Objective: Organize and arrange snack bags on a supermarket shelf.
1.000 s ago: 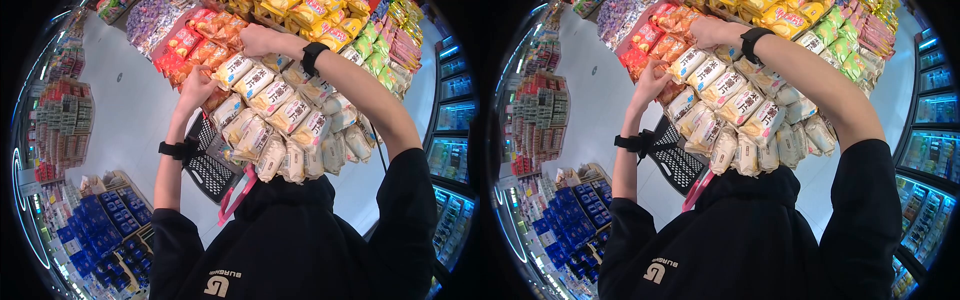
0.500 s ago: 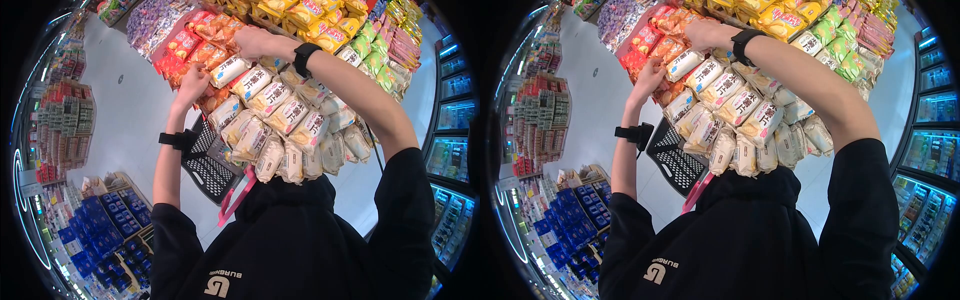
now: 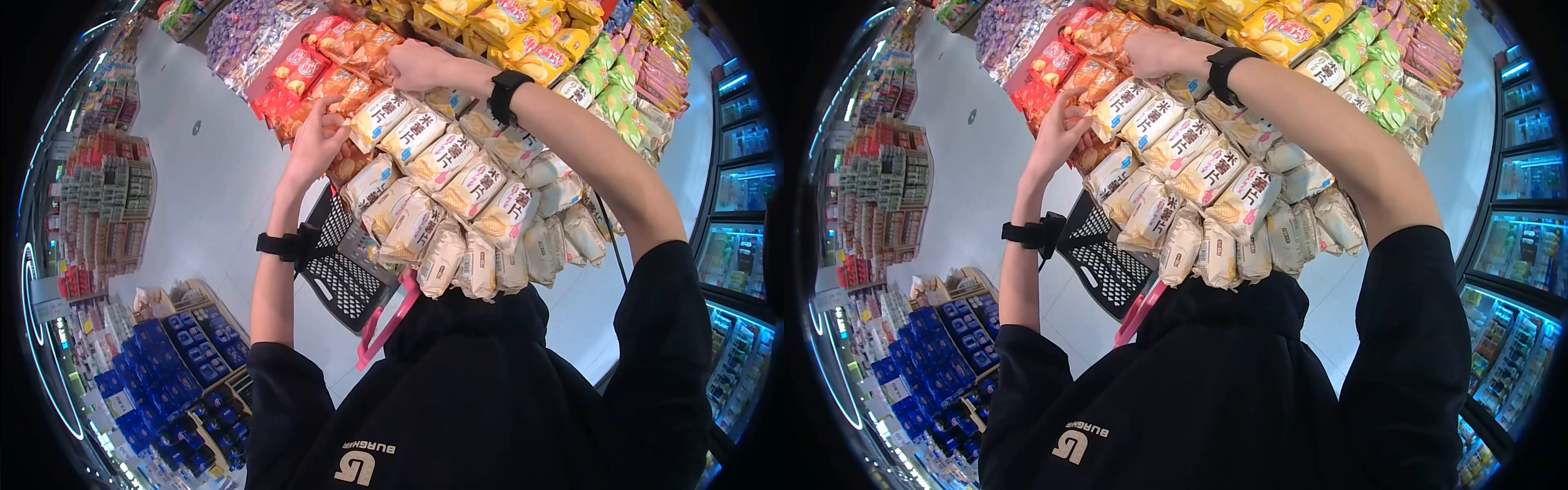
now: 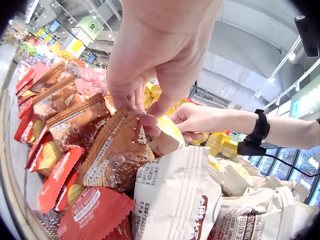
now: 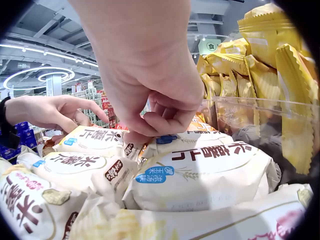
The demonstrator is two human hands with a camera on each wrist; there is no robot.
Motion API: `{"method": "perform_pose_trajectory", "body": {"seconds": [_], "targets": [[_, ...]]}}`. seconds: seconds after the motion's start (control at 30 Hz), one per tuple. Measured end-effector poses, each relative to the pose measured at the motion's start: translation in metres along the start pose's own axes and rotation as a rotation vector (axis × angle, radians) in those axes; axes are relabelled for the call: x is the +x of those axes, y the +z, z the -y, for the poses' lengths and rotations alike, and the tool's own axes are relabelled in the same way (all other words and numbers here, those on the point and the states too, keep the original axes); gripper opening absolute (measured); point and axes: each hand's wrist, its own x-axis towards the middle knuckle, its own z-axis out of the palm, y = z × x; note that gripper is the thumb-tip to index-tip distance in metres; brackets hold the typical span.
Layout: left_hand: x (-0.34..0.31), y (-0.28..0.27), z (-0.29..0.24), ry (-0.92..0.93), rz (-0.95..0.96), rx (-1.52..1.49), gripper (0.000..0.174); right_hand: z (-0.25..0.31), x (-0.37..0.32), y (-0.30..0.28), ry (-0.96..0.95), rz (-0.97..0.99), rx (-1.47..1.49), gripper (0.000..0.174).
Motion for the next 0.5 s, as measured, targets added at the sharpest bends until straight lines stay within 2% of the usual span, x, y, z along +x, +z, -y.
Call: {"method": "perform_pose_trajectory", "body": {"seconds": [0.2, 0.4, 0.5], "targets": [[-0.001, -0.004, 0.005, -0.058, -0.038, 0.014, 0.05, -0.004, 0.002, 0.008, -0.058, -0.072, -0.051, 0.019], [-0.004, -0.005, 0.009, -0.061, -0.055, -0.066, 0.046, -0.016, 0.01, 0.016, -0.212, -0.079, -0.034, 0.024], [-0.003, -0.003, 0.011, -0.078, -0.083, -0.086, 0.043, -0.017, 0.013, 0.012, -0.074, 0.085, 0.107, 0.021]]}}
